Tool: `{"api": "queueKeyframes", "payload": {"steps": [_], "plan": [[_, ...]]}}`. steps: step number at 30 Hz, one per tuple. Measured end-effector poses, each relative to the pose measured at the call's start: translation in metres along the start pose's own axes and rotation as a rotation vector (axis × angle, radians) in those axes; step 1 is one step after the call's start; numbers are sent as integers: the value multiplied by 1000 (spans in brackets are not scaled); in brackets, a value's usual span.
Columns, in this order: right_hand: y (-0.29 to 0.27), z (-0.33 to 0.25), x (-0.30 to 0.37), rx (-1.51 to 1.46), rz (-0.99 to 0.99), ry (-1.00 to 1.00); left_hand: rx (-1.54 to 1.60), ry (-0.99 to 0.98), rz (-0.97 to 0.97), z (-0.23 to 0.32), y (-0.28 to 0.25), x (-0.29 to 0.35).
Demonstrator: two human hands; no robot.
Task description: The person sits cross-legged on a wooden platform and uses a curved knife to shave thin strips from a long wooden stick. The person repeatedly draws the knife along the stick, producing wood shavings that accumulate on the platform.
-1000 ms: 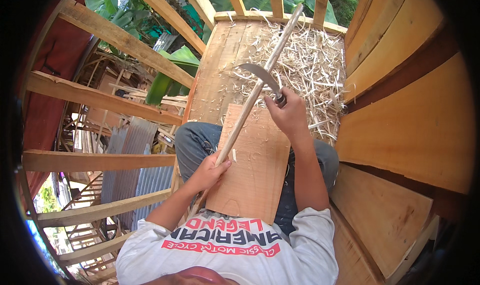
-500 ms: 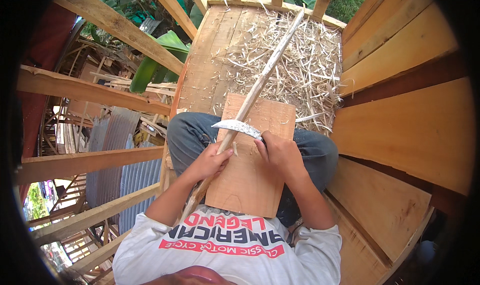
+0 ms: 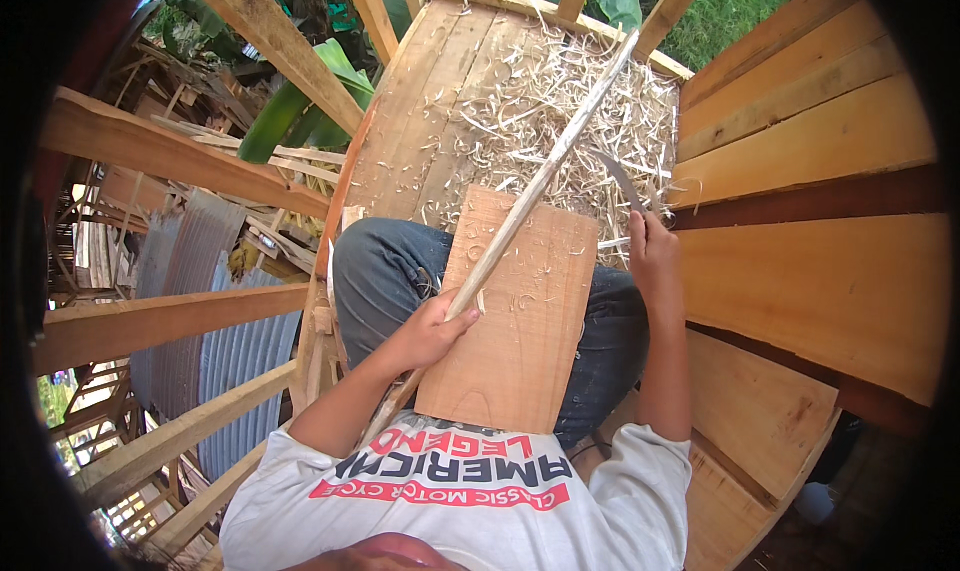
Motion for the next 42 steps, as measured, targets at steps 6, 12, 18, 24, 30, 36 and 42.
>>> {"api": "queueKeyframes", "payload": {"steps": [6, 12, 18, 24, 30, 36, 42], "plan": [[47, -78, 106, 49, -311, -258, -40, -14, -15, 1, 3, -6], [56, -71, 76, 164, -291, -239, 124, -152, -57, -8, 2, -3], [57, -65, 48, 187, -208, -219, 228, -193, -73, -13, 2, -3], [51, -28, -3, 102, 4, -59, 211, -225, -84, -12, 3, 1], [-20, 16, 0, -136, 100, 70, 337, -248, -66, -11, 2, 12], [51, -77, 112, -33, -334, -202, 472, -324, -95, -14, 7, 3], [50, -64, 82, -4, -198, -92, 418, -325, -128, -9, 20, 14]]}}
Point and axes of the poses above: each hand's wrist, its own x-axis away from the middle knuckle, its own y-axis out of the palm, z = x × y, the point moved 8 cm from there along -x, towards the middle knuckle, and after that the axes turned 13 degrees about y, right-handed, at the moved point
